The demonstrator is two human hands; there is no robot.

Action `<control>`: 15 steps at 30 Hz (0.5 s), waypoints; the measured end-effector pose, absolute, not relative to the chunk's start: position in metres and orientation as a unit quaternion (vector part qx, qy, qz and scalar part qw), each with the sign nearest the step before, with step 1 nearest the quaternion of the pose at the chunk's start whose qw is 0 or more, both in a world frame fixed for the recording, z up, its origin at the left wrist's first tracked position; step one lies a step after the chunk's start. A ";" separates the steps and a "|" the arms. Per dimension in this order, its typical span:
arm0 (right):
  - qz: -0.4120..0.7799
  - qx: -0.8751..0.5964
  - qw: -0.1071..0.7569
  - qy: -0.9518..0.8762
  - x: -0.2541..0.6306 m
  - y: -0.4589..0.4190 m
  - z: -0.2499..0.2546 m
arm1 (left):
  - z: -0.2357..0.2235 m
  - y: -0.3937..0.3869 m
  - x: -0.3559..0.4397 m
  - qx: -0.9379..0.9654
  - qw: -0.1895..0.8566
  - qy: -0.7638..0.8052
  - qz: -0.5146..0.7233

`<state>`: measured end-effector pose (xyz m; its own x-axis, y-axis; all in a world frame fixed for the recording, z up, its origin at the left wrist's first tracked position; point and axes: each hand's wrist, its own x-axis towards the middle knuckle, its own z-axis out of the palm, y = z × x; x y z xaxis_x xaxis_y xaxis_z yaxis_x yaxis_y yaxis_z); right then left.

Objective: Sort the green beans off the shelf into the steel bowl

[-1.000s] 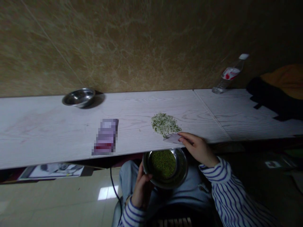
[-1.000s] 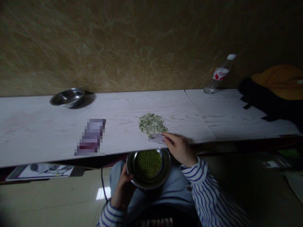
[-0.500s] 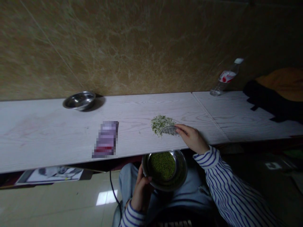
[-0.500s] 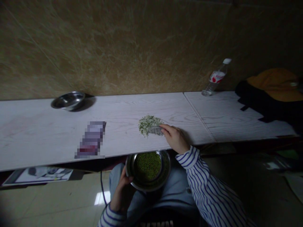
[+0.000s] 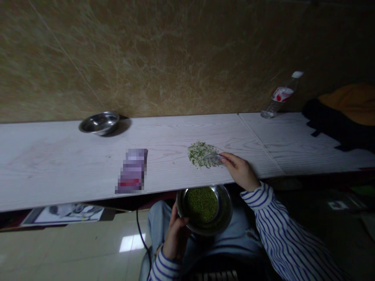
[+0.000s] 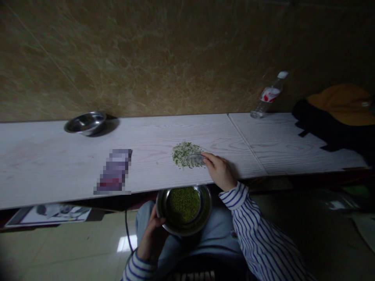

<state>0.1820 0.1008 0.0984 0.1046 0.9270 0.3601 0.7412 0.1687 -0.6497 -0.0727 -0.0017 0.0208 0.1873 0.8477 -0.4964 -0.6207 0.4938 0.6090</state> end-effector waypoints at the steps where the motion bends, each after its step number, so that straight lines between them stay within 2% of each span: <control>1: 0.124 -0.631 0.386 -0.661 0.181 0.100 0.098 | 0.021 -0.002 -0.073 0.135 0.758 0.415 0.484; 15: 0.160 -0.634 0.399 -0.643 0.190 0.081 0.096 | 0.025 -0.002 -0.071 0.119 0.758 0.414 0.489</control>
<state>0.1898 0.0806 0.0964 0.1220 0.9428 0.3102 0.6880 0.1449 -0.7111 -0.0714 -0.0015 0.0250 0.1779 0.8408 -0.5114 -0.6431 0.4926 0.5863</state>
